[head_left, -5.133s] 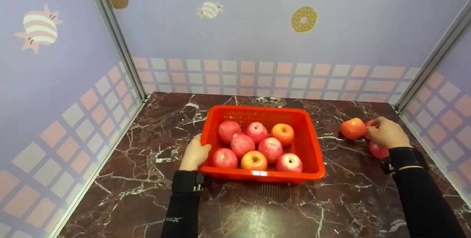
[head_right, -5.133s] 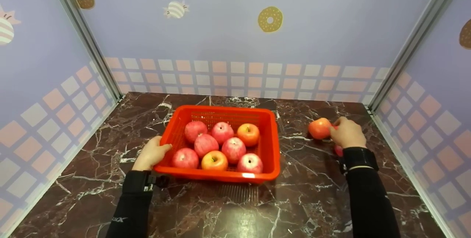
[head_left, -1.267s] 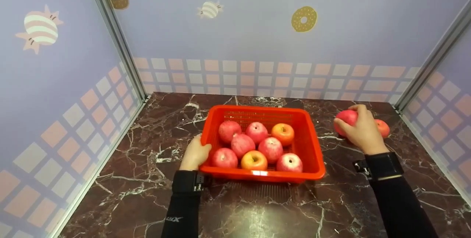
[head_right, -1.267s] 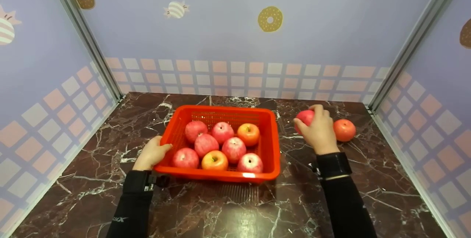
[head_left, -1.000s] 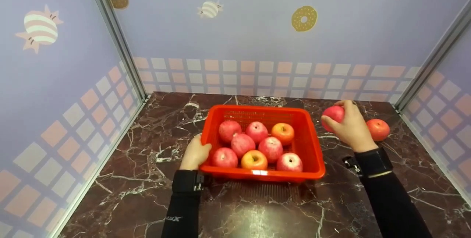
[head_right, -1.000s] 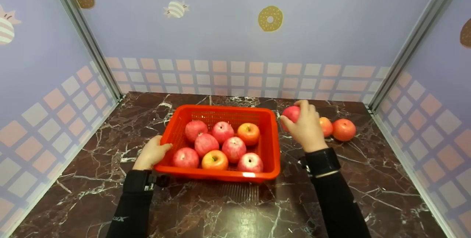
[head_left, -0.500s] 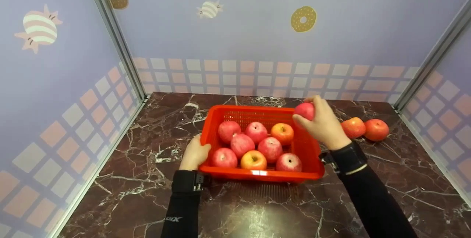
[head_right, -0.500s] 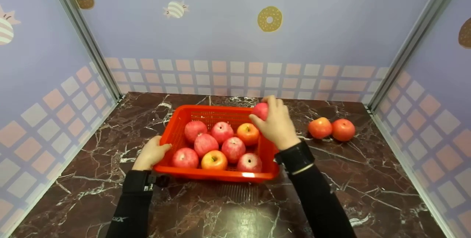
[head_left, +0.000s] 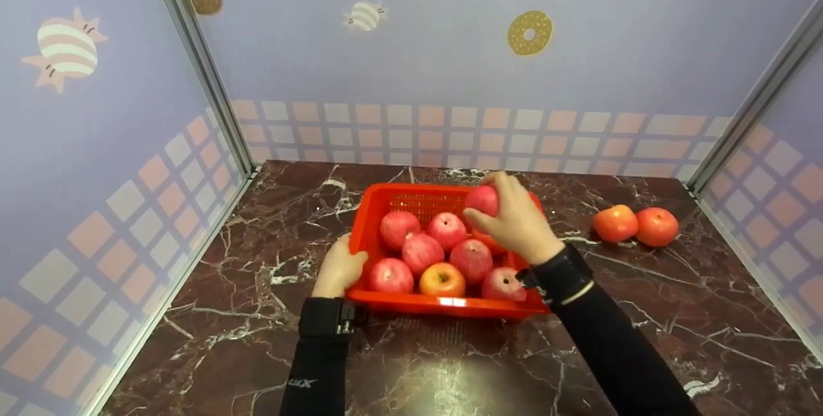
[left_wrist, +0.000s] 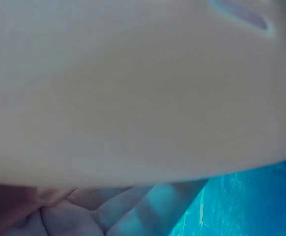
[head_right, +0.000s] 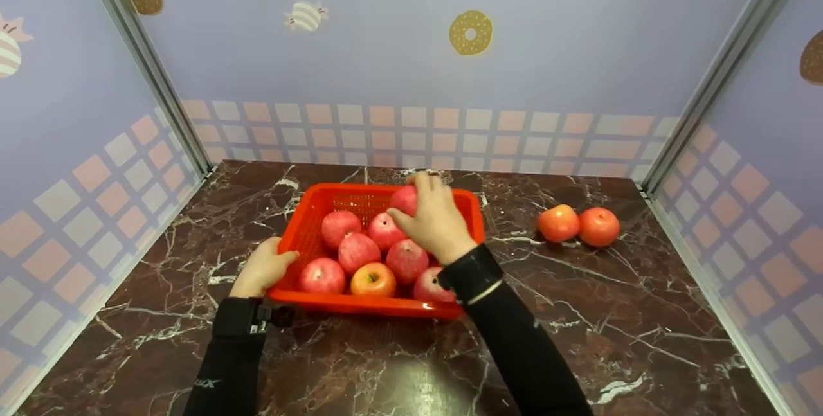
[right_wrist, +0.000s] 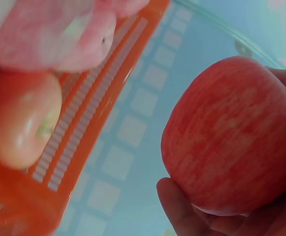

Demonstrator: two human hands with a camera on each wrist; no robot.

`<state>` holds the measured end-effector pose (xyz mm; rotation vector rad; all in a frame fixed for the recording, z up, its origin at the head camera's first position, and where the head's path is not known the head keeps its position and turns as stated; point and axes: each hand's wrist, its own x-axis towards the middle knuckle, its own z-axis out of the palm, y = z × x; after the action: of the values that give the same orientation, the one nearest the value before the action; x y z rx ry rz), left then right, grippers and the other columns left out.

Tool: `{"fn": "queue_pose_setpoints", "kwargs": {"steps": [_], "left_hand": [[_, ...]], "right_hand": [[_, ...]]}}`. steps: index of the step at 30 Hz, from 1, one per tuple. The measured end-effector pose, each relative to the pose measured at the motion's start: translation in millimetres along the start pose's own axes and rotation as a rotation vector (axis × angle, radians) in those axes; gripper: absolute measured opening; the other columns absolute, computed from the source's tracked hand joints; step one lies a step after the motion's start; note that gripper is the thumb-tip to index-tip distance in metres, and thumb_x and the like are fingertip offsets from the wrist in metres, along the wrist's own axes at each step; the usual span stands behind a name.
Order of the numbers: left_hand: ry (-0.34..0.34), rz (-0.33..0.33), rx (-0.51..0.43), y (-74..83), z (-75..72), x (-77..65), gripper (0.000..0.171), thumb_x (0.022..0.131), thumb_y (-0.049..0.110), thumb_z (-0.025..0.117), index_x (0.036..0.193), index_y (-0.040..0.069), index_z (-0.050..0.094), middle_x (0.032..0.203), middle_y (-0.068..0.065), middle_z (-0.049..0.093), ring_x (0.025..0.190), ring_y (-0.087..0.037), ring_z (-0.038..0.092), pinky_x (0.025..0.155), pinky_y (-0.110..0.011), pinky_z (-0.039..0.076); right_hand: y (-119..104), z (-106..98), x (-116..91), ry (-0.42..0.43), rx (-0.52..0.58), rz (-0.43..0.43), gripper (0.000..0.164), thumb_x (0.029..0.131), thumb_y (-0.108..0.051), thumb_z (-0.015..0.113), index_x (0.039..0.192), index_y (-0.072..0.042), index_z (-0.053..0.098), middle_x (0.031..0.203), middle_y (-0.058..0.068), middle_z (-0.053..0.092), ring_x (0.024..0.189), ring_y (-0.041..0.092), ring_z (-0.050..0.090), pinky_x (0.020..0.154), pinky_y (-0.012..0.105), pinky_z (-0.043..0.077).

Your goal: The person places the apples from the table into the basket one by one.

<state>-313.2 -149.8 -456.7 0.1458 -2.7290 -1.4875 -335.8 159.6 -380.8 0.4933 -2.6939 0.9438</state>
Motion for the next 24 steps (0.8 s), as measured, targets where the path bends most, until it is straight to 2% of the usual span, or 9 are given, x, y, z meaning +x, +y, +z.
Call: {"fn": "queue_pose_setpoints", "kwargs": {"steps": [9, 16, 24], "left_hand": [[0.002, 0.008, -0.002, -1.4, -0.3, 0.1, 0.047, 0.090, 0.005, 0.050, 0.134, -0.007, 0.058, 0.126, -0.028, 0.067, 0.118, -0.043, 0.063, 0.106, -0.053, 0.048], [0.002, -0.002, 0.003, -2.0, -0.4, 0.4, 0.048, 0.091, 0.005, 0.050, 0.137, -0.007, 0.056, 0.128, -0.028, 0.066, 0.120, -0.043, 0.062, 0.107, -0.053, 0.047], [0.005, 0.012, 0.006, -0.8, 0.4, 0.5, 0.044, 0.090, 0.006, 0.051, 0.131, -0.008, 0.059, 0.124, -0.028, 0.067, 0.115, -0.041, 0.063, 0.103, -0.053, 0.049]], "right_hand": [[-30.2, 30.1, 9.7, -0.074, -0.004, -0.028, 0.055, 0.090, -0.038, 0.076, 0.131, -0.014, 0.049, 0.123, 0.012, 0.055, 0.107, 0.028, 0.058, 0.081, 0.043, 0.058], [-48.0, 54.0, 16.5, -0.100, -0.021, -0.106, 0.053, 0.091, -0.039, 0.076, 0.129, -0.013, 0.050, 0.120, 0.013, 0.056, 0.110, 0.029, 0.056, 0.086, 0.043, 0.057], [-63.4, 78.9, 23.1, -0.161, -0.077, -0.160, 0.051, 0.092, -0.040, 0.074, 0.129, -0.014, 0.050, 0.125, 0.013, 0.056, 0.113, 0.030, 0.056, 0.089, 0.046, 0.056]]}}
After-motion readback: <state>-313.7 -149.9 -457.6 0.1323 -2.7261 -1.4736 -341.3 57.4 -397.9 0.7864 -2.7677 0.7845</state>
